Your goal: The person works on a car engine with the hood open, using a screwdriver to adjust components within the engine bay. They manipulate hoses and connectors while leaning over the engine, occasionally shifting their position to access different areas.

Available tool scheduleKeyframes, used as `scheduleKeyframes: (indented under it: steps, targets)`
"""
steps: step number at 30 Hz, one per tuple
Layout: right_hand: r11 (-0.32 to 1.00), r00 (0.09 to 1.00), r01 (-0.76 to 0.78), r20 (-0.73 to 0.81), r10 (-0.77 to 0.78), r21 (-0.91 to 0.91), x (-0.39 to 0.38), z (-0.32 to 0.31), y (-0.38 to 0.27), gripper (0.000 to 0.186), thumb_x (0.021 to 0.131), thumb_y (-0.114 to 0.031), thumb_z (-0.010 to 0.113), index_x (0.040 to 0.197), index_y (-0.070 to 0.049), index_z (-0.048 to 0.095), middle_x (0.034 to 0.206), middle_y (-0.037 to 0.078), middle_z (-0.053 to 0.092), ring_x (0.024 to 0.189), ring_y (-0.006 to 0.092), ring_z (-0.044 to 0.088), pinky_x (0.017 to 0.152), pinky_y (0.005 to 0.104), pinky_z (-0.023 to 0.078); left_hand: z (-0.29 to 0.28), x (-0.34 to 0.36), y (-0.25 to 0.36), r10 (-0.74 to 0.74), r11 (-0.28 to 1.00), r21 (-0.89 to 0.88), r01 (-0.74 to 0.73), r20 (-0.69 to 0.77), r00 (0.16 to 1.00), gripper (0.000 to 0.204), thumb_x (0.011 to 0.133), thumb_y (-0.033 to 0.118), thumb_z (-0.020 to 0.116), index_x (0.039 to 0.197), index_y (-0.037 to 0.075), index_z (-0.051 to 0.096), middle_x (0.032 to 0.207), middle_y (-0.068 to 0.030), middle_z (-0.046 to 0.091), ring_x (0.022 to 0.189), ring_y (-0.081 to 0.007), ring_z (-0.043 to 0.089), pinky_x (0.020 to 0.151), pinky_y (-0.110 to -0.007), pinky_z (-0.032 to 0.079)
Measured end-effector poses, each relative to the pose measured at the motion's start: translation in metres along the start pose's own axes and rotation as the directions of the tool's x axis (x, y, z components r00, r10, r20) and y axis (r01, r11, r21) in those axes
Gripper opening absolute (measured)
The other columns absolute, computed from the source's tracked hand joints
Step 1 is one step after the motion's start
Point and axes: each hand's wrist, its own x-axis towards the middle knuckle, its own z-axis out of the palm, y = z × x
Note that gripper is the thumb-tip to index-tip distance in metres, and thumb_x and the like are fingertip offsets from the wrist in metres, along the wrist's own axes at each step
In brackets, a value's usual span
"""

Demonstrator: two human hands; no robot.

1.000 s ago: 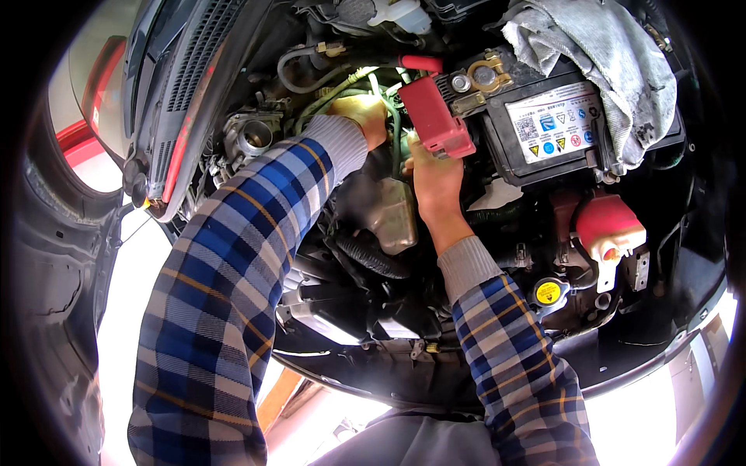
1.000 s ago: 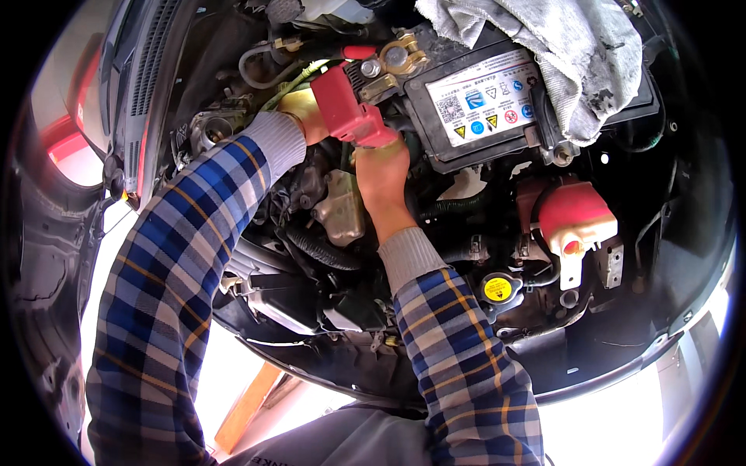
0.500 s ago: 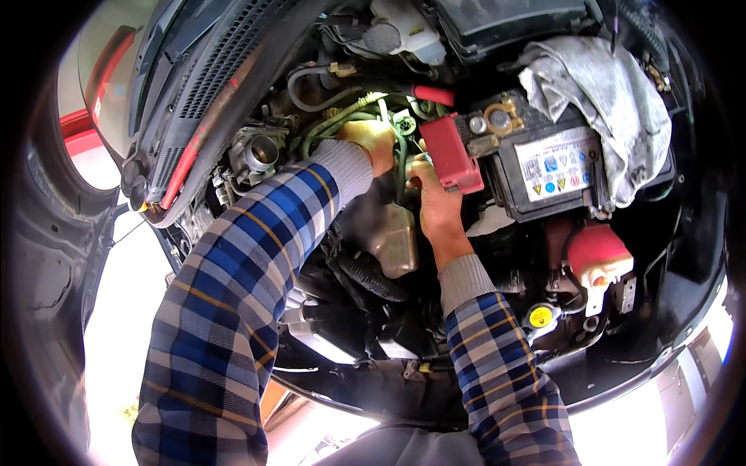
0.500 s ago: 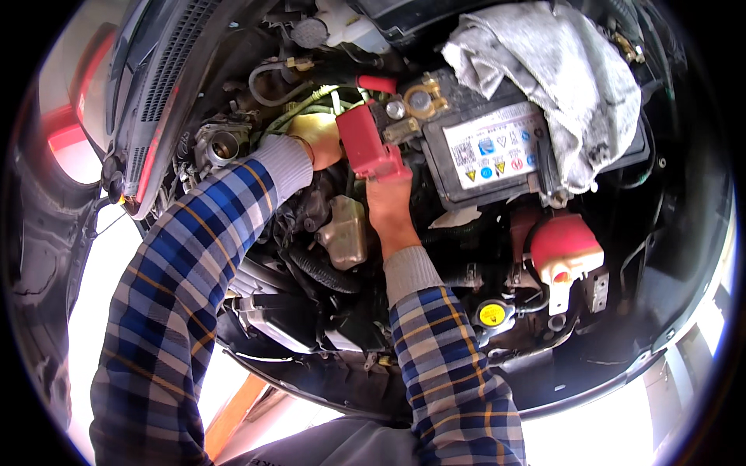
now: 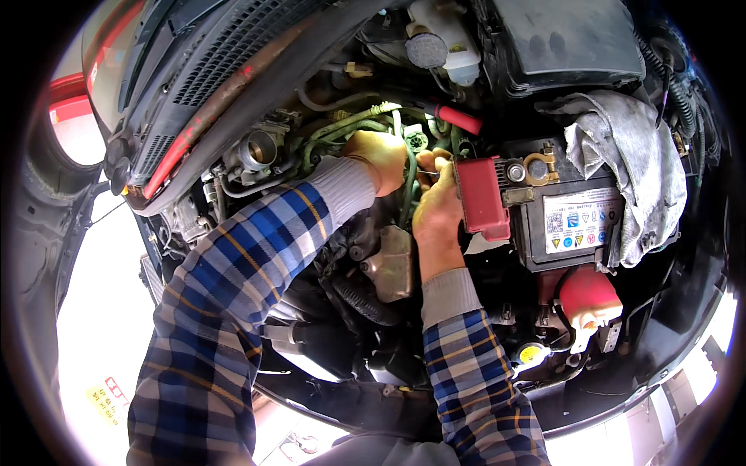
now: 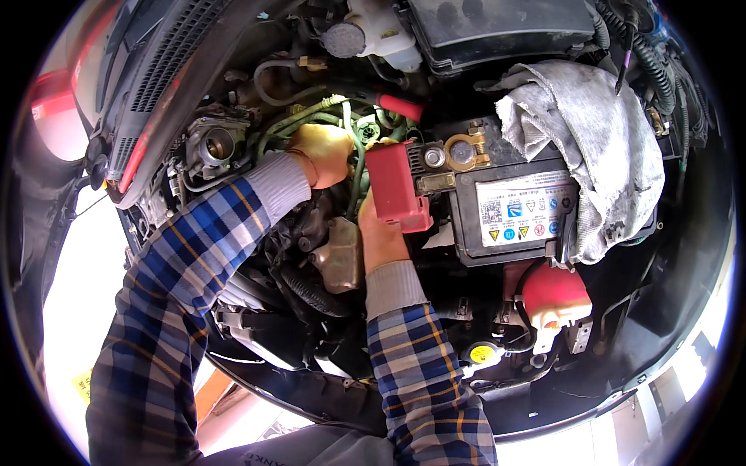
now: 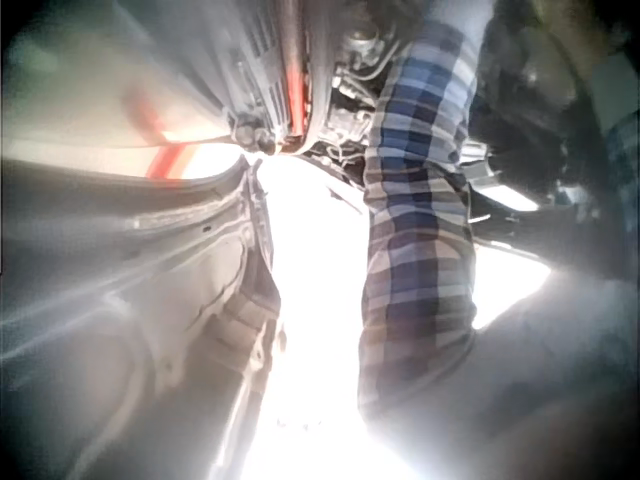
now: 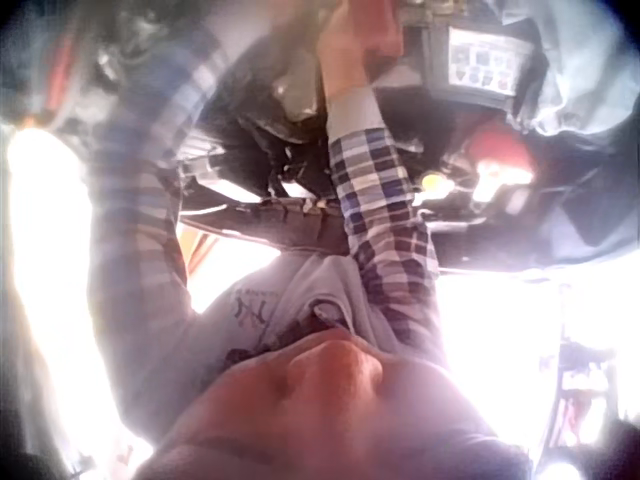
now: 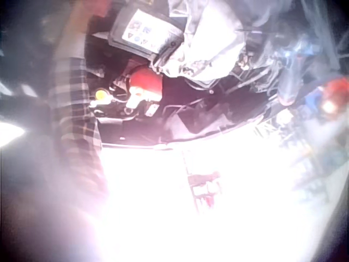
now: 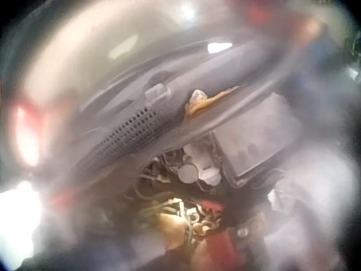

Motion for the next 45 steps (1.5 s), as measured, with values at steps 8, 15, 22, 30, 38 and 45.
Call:
scheduleKeyframes:
  steps: [8,15,22,30,38,45]
  targets:
    - [0.742,0.979,-0.199,0.102,0.175,0.64,0.001,0.017,-0.012,0.01,0.095,-0.006,0.05,0.102,-0.003,0.056,0.073,0.001,0.046,0.07,0.0147,0.049,0.07,0.0281,0.044,0.001,-0.007,-0.004,0.026,0.999,-0.022,-0.025,0.019,0.999,0.032,0.082,0.035,0.075,0.095,0.006,0.077,0.096,-0.0173,0.075,0.095,-0.0355,0.073,0.083,-0.046,0.057]
    - [0.892,0.995,-0.098,0.015,0.102,0.441,0.012,0.019,0.0,0.011,0.096,-0.007,0.047,0.087,-0.004,0.053,0.066,0.0,0.038,0.058,0.0118,0.04,0.055,0.027,0.034,0.004,-0.003,-0.004,0.032,0.999,-0.019,-0.032,-0.015,0.999,0.021,0.079,0.022,0.068,0.091,0.007,0.077,0.092,-0.0171,0.074,0.091,-0.0359,0.072,0.08,-0.046,0.057]
    - [0.934,0.998,-0.058,0.018,0.055,0.353,0.015,0.02,0.009,0.015,0.096,-0.008,0.048,0.082,-0.007,0.052,0.065,-0.002,0.036,0.053,0.0102,0.037,0.05,0.0273,0.03,0.007,0.002,-0.003,0.023,0.999,0.029,-0.024,0.046,0.999,0.023,0.081,0.023,0.068,0.094,0.006,0.077,0.093,-0.0179,0.074,0.091,-0.0365,0.073,0.08,-0.046,0.057]
    - [0.943,0.989,-0.147,0.02,0.148,0.299,0.025,0.022,0.013,0.023,0.099,-0.011,0.048,0.076,-0.01,0.049,0.064,-0.003,0.037,0.052,0.0098,0.038,0.049,0.0278,0.031,0.008,0.007,-0.004,-0.017,1.0,0.024,0.017,0.04,0.999,0.023,0.082,0.022,0.069,0.096,0.005,0.077,0.095,-0.0185,0.075,0.092,-0.0381,0.072,0.081,-0.047,0.057]
    - [0.843,0.951,-0.248,-0.049,0.307,0.477,0.006,0.027,0.021,0.017,0.099,-0.014,0.055,0.083,-0.01,0.054,0.069,-0.004,0.043,0.058,0.0083,0.041,0.056,0.0268,0.035,0.012,-0.003,-0.01,-0.042,0.999,-0.004,0.042,0.037,0.998,0.024,0.077,0.019,0.07,0.098,0.009,0.078,0.099,-0.0174,0.075,0.097,-0.0365,0.072,0.085,-0.045,0.057]
    - [0.997,0.993,0.081,-0.082,-0.081,-0.005,-0.056,0.012,-0.028,0.021,0.099,-0.022,0.063,0.106,-0.002,0.064,0.095,0.01,0.065,0.087,0.0246,0.063,0.075,0.0371,0.05,0.087,0.056,-0.068,0.234,0.966,-0.047,-0.254,-0.256,0.938,0.025,0.081,0.024,0.068,0.095,0.006,0.079,0.095,-0.0174,0.076,0.092,-0.0366,0.075,0.077,-0.048,0.059]
